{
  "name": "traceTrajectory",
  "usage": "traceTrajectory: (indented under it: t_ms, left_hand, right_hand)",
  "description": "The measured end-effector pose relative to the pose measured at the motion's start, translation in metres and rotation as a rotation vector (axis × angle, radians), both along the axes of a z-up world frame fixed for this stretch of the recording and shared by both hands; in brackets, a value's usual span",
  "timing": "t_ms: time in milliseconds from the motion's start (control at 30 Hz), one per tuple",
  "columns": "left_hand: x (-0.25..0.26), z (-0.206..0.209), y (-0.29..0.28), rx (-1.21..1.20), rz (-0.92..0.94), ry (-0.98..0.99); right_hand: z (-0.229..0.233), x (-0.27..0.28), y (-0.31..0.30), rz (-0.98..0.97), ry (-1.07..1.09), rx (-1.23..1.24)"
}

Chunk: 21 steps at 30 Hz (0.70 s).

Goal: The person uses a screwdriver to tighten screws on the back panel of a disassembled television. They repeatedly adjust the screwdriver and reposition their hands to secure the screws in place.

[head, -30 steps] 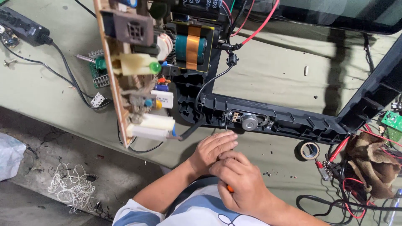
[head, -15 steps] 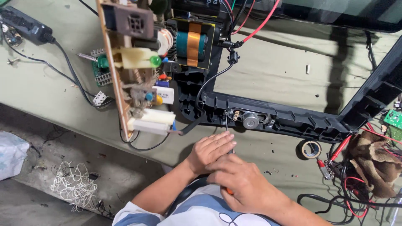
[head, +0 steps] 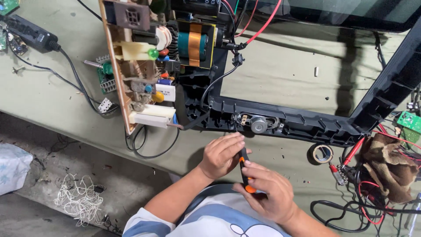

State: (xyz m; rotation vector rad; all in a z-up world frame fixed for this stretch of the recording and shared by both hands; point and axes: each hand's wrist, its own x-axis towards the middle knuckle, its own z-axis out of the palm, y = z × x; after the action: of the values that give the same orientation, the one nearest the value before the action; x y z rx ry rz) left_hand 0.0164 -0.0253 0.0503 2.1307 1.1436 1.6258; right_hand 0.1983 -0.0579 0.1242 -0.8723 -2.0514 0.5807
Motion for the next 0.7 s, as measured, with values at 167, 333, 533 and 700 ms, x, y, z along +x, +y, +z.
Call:
traceTrajectory:
  t_ms: [167,333,533,700]
  left_hand:
    - [-0.004,0.003,-0.012,-0.013,-0.001,0.157]
    - [-0.010,0.010,-0.016,-0.004,-0.014,0.192]
    - [-0.003,0.022,-0.009,0.051,0.086,0.157]
    - [-0.010,0.026,-0.026,-0.008,-0.027,0.196]
  right_hand:
    - [0.003,-0.008,0.007,0.198,0.017,0.047]
    - [0.010,-0.009,0.008,0.253,0.073,-0.032]
    - [0.017,-0.008,0.008,0.051,0.014,0.168]
    - [0.008,-0.002,0.007,0.088,0.051,0.175]
